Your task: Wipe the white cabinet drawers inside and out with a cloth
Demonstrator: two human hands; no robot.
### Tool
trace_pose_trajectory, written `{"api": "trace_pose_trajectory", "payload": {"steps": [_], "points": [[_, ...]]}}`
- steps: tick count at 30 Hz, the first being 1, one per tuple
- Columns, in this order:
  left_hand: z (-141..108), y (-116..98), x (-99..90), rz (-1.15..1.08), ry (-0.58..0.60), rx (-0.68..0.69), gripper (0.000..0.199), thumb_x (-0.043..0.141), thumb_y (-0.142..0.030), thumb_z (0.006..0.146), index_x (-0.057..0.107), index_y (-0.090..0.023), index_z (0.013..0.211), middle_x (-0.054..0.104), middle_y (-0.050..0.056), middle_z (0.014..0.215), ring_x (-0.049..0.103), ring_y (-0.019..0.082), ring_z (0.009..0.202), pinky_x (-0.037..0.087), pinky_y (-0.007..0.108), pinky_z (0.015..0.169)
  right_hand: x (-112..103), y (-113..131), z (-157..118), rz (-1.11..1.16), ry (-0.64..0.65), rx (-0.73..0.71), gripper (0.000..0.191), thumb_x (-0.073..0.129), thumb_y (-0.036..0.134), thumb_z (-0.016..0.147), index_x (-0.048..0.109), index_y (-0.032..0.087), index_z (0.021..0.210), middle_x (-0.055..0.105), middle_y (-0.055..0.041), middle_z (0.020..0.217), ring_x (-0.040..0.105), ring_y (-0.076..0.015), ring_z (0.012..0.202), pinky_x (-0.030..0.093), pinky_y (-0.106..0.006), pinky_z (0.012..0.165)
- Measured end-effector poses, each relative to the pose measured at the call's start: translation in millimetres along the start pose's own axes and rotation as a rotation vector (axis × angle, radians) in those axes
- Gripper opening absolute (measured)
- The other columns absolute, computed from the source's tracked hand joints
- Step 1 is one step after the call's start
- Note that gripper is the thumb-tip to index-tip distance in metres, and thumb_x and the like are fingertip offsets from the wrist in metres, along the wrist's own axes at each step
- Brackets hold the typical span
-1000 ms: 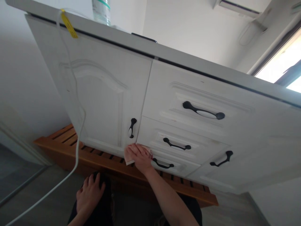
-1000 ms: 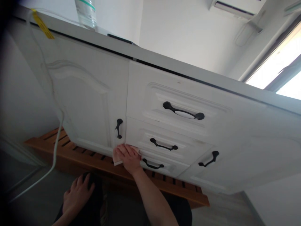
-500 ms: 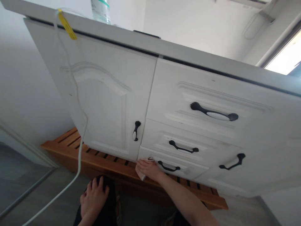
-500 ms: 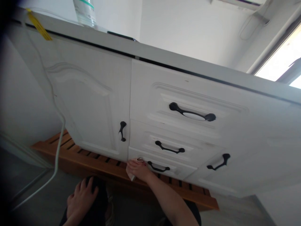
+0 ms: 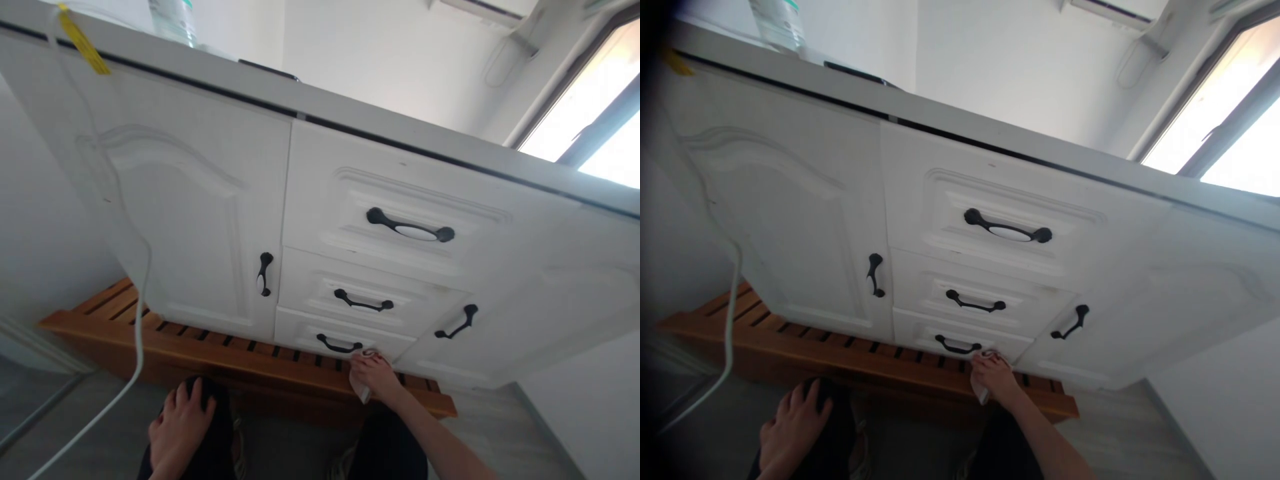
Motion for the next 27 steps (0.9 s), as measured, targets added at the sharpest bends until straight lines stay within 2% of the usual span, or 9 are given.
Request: {"api": "trace_pose_trajectory", "payload": {"steps": [4,7,9,12,14,16,18,23,27], "points": [[2.1,2.4,4.8,0.02,0.015,-0.002,0.066,0.016,-0.043,0.101,0.05,-0.016,0.151,0.05,0.018,0.152,0.04,0.037,0.142,0.041,0.05,0.1,-52.1,-25.3,-26.2,-0.075,-0.101,0.261,0.046,0.061,0.001,0.09,0.075,0.035,0.116,0.076,0.0013,0.126,0.064,-0.0237,0.12,0.049,-0.041,0.093],[3.6,-2.7,3.1,0.01,0.058,0.0,0.067,0.014,-0.047,0.101,0.049,-0.019,0.151,0.05,0.017,0.152,0.042,0.037,0.141,0.042,0.052,0.099,-93.8,-43.5,-21.7,-0.115,-0.286,0.484,0.046,0.062,0.01,0.094,0.072,0.04,0.128,0.067,-0.0043,0.136,0.055,-0.0285,0.128,0.041,-0.05,0.106],[3.7,-9.1,-0.3,0.003,0.053,0.012,0.068,0.013,-0.047,0.101,0.049,-0.018,0.151,0.05,0.017,0.152,0.041,0.037,0.142,0.042,0.053,0.1,-104.4,-50.3,-14.6,-0.129,-0.399,0.571,0.042,0.064,0.017,0.096,0.071,0.039,0.13,0.063,-0.0085,0.133,0.052,-0.0302,0.128,0.039,-0.052,0.109],[2.1,-17.5,0.0,-0.007,0.026,0.045,0.069,0.013,-0.047,0.101,0.048,-0.016,0.152,0.051,0.018,0.152,0.041,0.037,0.142,0.042,0.054,0.1,-87.1,-49.3,-8.1,-0.166,-0.457,0.588,0.034,0.069,0.017,0.093,0.076,0.039,0.118,0.064,-0.007,0.115,0.054,-0.0268,0.116,0.04,-0.046,0.103],[1.4,-18.7,5.0,-0.009,0.02,0.067,0.07,0.013,-0.047,0.1,0.047,-0.017,0.153,0.051,0.018,0.152,0.041,0.036,0.143,0.042,0.054,0.1,-61.1,-44.3,-8.6,-0.174,-0.406,0.557,0.034,0.072,0.013,0.088,0.078,0.038,0.11,0.065,-0.0048,0.108,0.054,-0.0243,0.108,0.039,-0.043,0.099],[1.7,-16.4,8.8,-0.005,0.006,0.078,0.072,0.011,-0.048,0.099,0.047,-0.017,0.152,0.052,0.018,0.151,0.042,0.037,0.142,0.043,0.054,0.099,-36.6,-40.9,-14.6,-0.159,-0.341,0.557,0.035,0.074,0.011,0.085,0.077,0.036,0.109,0.066,-0.0049,0.108,0.054,-0.0239,0.105,0.038,-0.042,0.096],[3.2,-11.7,10.3,-0.006,-0.004,0.07,0.074,0.009,-0.051,0.098,0.048,-0.017,0.151,0.053,0.019,0.148,0.044,0.038,0.14,0.043,0.055,0.098,-22.1,-37.6,-22.7,-0.145,-0.308,0.578,0.034,0.075,0.013,0.084,0.076,0.034,0.11,0.067,-0.0056,0.11,0.054,-0.0241,0.104,0.038,-0.041,0.093],[8.2,-2.3,13.2,-0.005,0.06,0.028,0.07,0.016,-0.051,0.098,0.049,-0.019,0.151,0.054,0.018,0.149,0.044,0.037,0.142,0.044,0.053,0.099,-9.2,-22.3,-27.3,-0.116,-0.258,0.612,0.03,0.069,0.013,0.086,0.076,0.036,0.103,0.068,-0.0037,0.1,0.055,-0.0231,0.095,0.042,-0.038,0.086],[7.3,-2.8,12.4,0.001,0.081,0.05,0.069,0.018,-0.05,0.098,0.047,-0.019,0.152,0.052,0.018,0.152,0.044,0.036,0.143,0.044,0.053,0.101,-9.2,-13.3,-25.4,-0.08,-0.298,0.689,0.026,0.066,0.011,0.085,0.075,0.033,0.096,0.067,-0.0052,0.096,0.055,-0.025,0.092,0.046,-0.038,0.079]]}}
Point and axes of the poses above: each hand's wrist, its own z-axis towards the middle knuckle, its own x-axis out of the palm, y = z × x, the point moved 9 cm from there along z, towards the middle knuckle
